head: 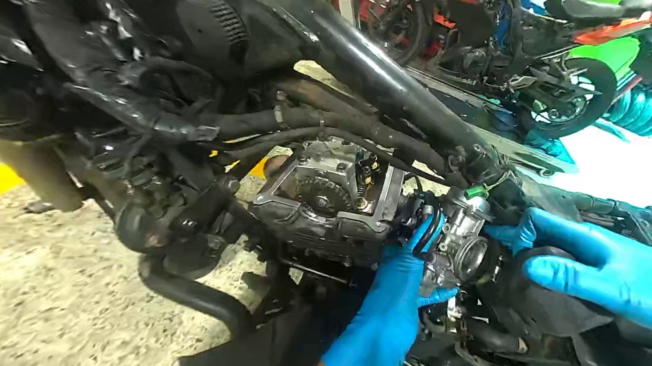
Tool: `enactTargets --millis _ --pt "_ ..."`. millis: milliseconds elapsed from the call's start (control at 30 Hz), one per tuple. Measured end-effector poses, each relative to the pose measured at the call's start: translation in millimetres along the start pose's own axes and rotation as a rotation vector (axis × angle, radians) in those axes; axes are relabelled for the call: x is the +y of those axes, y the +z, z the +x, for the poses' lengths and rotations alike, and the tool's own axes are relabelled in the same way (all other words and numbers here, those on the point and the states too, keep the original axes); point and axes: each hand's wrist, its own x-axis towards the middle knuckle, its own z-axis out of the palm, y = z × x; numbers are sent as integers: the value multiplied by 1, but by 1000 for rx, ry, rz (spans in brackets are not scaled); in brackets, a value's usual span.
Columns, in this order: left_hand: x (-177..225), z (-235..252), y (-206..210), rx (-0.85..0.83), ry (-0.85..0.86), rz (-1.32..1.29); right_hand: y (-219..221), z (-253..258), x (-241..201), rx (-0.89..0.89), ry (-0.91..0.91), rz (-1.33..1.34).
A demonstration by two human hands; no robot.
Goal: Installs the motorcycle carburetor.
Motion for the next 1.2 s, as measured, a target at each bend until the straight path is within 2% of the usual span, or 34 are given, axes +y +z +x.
enactTargets --millis 67,100,200,300,400,467,533,600,633,700,767,833,900,933,1000,1200 --pt "-7 7 13 147 55 -15 5 -1 5 50 -68 -19" --pt "-12 9 15 166 87 -32 8 -3 8 68 -116 -44" --pt "-26 13 13 161 198 -103 15 -9 21 71 -234 -93" --pt "-29 13 11 105 228 -145 18 -13 26 66 -325 -161" --pt "-27 17 10 73 241 -157 15 -1 22 127 -271 -166" --pt "-28 19 6 75 220 -149 18 4 10 263 -159 -196" --pt "-27 16 3 76 192 -103 31 -2 -3 567 -117 -337" --pt "-28 1 -9 -5 199 5 57 -22 -11 909 -197 -515" --pt "-30 -13 -20 -47 219 98 76 -36 -13 1006 -263 -499" --pt "-35 -55 -46 -104 341 265 131 -63 -19 1089 -354 -194" --pt "-26 -93 -83 -226 650 475 193 -67 -19 1012 -368 228" --pt "18 -107 -114 -296 964 750 237 -45 -19 961 -208 538" --pt "74 -91 -120 -237 1117 1036 252 -18 -21 950 5 678" --pt "95 -74 -114 -221 1116 1186 250 -5 -23 952 86 664" --pt "122 -39 -91 -265 936 1398 239 17 -34 918 242 623" --pt "131 18 -31 -579 647 1422 209 58 -61 930 542 739"
